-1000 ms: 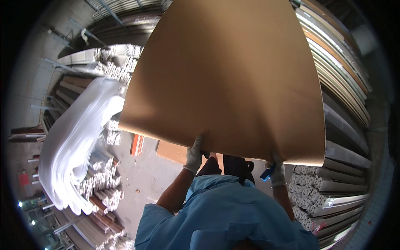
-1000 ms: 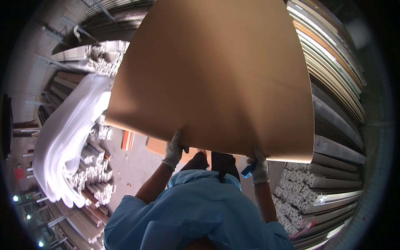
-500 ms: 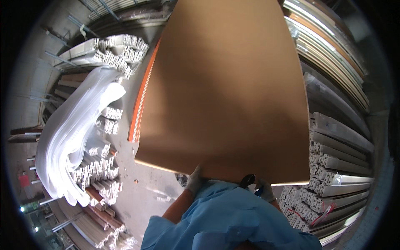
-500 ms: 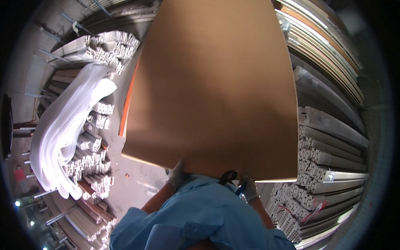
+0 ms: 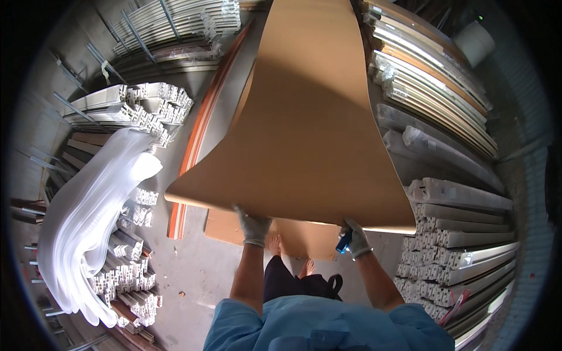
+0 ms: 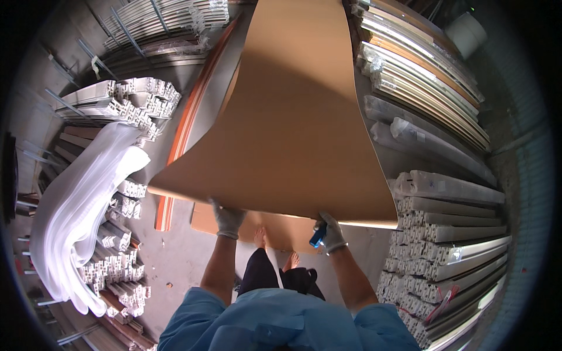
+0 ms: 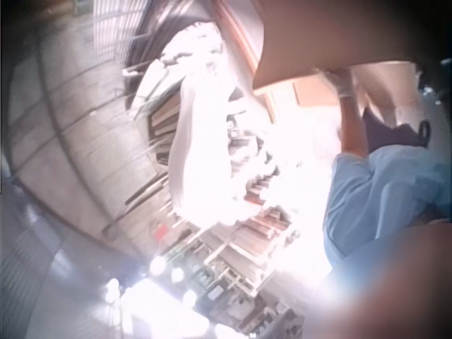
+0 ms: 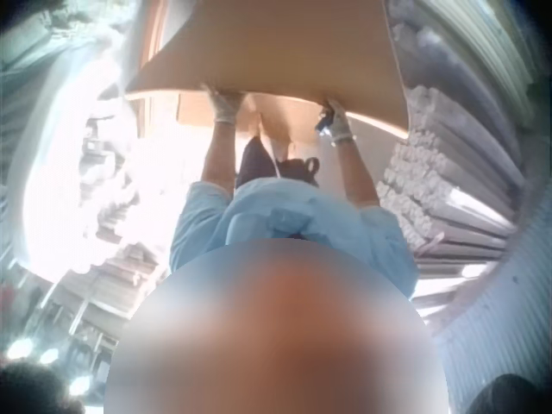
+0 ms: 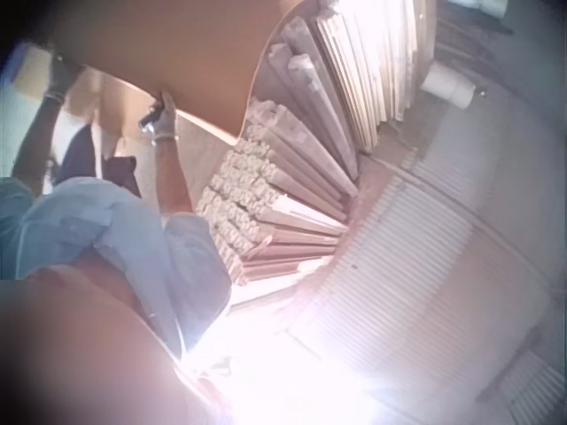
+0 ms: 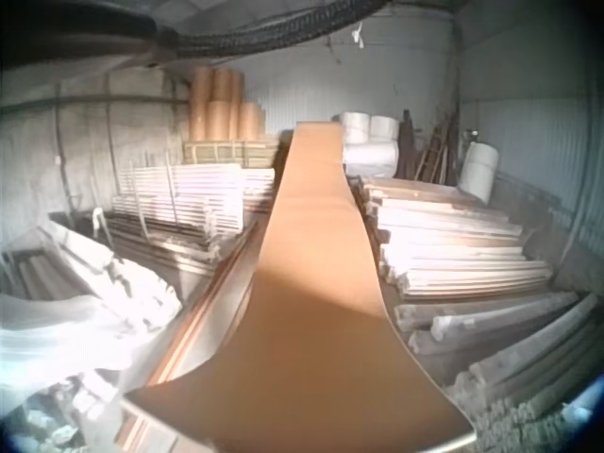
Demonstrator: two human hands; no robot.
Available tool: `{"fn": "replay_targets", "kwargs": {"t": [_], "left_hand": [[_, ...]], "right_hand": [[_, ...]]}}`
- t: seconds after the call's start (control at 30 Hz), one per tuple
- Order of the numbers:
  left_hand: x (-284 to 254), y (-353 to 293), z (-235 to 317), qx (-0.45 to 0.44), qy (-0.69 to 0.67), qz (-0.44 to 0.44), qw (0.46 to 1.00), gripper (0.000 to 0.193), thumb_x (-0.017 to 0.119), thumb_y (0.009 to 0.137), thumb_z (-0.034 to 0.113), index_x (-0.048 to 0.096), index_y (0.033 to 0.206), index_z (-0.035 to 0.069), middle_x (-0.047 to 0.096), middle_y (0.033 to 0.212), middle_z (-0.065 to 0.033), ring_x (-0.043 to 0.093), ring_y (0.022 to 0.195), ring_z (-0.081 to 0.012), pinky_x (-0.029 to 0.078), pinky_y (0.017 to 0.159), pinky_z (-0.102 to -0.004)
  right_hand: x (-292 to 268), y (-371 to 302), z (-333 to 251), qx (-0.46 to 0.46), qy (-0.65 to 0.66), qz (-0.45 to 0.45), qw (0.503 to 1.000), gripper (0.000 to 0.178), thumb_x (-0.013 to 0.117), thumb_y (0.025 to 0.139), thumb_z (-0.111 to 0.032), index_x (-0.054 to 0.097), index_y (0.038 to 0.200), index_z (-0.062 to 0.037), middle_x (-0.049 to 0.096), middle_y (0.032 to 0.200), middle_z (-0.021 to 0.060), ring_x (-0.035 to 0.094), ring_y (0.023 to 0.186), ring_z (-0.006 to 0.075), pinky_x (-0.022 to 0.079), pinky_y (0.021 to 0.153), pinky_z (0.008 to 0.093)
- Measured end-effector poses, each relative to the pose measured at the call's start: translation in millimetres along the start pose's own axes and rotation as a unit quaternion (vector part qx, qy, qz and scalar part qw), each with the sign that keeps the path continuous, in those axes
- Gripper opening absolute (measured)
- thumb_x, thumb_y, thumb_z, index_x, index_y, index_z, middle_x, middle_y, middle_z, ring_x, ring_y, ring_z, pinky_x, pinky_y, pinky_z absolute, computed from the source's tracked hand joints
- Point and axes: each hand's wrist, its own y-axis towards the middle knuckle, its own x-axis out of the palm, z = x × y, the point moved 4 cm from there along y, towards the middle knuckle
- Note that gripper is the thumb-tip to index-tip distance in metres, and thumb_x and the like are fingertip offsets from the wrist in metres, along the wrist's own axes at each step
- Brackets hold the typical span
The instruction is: The person puts on gloves, then uses a utility knife to cut a large sheet of cardboard on the floor into smaller pieces. They repeatedly position, cut, and separate the cardboard sections.
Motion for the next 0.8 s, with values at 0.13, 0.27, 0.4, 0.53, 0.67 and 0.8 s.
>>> {"fn": "replay_targets", "kwargs": {"t": [0.13, 0.27, 0.4, 0.53, 0.67, 0.8], "left_hand": [[37.5, 46.9, 14.5, 0.074, -0.164, -0.06, 0.982, 0.075, 0.061, 0.076, 0.071, 0.055, 0.129, 0.017, 0.054, 0.133, -0.001, 0.044, 0.125, -0.023, 0.036, 0.102, -0.0469], [46.5, 121.1, 21.2, 0.031, -0.201, -0.064, 0.977, 0.068, 0.07, 0.075, 0.061, 0.058, 0.126, 0.017, 0.055, 0.132, 0.0016, 0.045, 0.124, -0.0215, 0.034, 0.103, -0.0473], [19.7, 156.5, 17.3, -0.019, -0.032, -0.015, 0.999, 0.054, 0.075, 0.079, 0.042, 0.057, 0.123, 0.016, 0.058, 0.128, 0.0025, 0.048, 0.122, -0.0208, 0.036, 0.102, -0.0478], [5.3, 148.2, 9.6, -0.058, 0.047, -0.033, 0.997, 0.047, 0.076, 0.082, 0.024, 0.055, 0.123, 0.016, 0.06, 0.123, -0.0023, 0.056, 0.113, -0.0209, 0.047, 0.094, -0.045], [-0.7, 124.4, 2.9, 0.013, 0.193, 0.059, 0.979, 0.041, 0.074, 0.085, 0.018, 0.056, 0.121, 0.008, 0.061, 0.116, -0.0035, 0.059, 0.106, -0.0187, 0.054, 0.087, -0.0367], [-5.9, 110.5, -19.1, -0.074, 0.16, 0.076, 0.981, 0.034, 0.07, 0.089, 0.02, 0.059, 0.117, 0.003, 0.061, 0.113, -0.006, 0.061, 0.098, -0.0183, 0.056, 0.076, -0.0368]], "right_hand": [[54.2, 45.2, -12.4, -0.007, 0.033, -0.038, 0.999, 0.015, 0.068, 0.09, -0.021, 0.058, 0.086, -0.0111, 0.053, 0.062, 0.0019, 0.052, 0.049, 0.0132, 0.045, 0.05, 0.0288], [89.4, 85.8, -24.4, 0.025, 0.119, -0.023, 0.992, 0.012, 0.071, 0.087, -0.017, 0.061, 0.089, -0.0112, 0.06, 0.07, 0.0, 0.053, 0.052, 0.007, 0.046, 0.047, 0.0226], [108.5, 124.4, -49.9, -0.02, 0.128, -0.034, 0.991, 0.012, 0.068, 0.089, -0.017, 0.058, 0.084, -0.0119, 0.053, 0.064, -0.0028, 0.05, 0.048, 0.0075, 0.043, 0.046, 0.0226], [103.8, 156.5, -63.2, -0.04, 0.096, 0.029, 0.994, 0.013, 0.069, 0.088, -0.018, 0.059, 0.082, -0.0115, 0.053, 0.061, -0.0027, 0.048, 0.045, 0.0075, 0.043, 0.043, 0.0225], [82.4, 158.6, -51.1, -0.029, 0.217, 0.045, 0.975, 0.021, 0.072, 0.088, -0.028, 0.058, 0.087, -0.012, 0.061, 0.074, -0.0014, 0.05, 0.048, 0.0074, 0.043, 0.042, 0.0222], [17.4, 110.4, -31.7, -0.18, 0.064, 0.274, 0.943, 0.024, 0.073, 0.087, -0.028, 0.06, 0.094, -0.0099, 0.064, 0.08, 0.0024, 0.05, 0.05, 0.0088, 0.045, 0.044, 0.0232]]}}
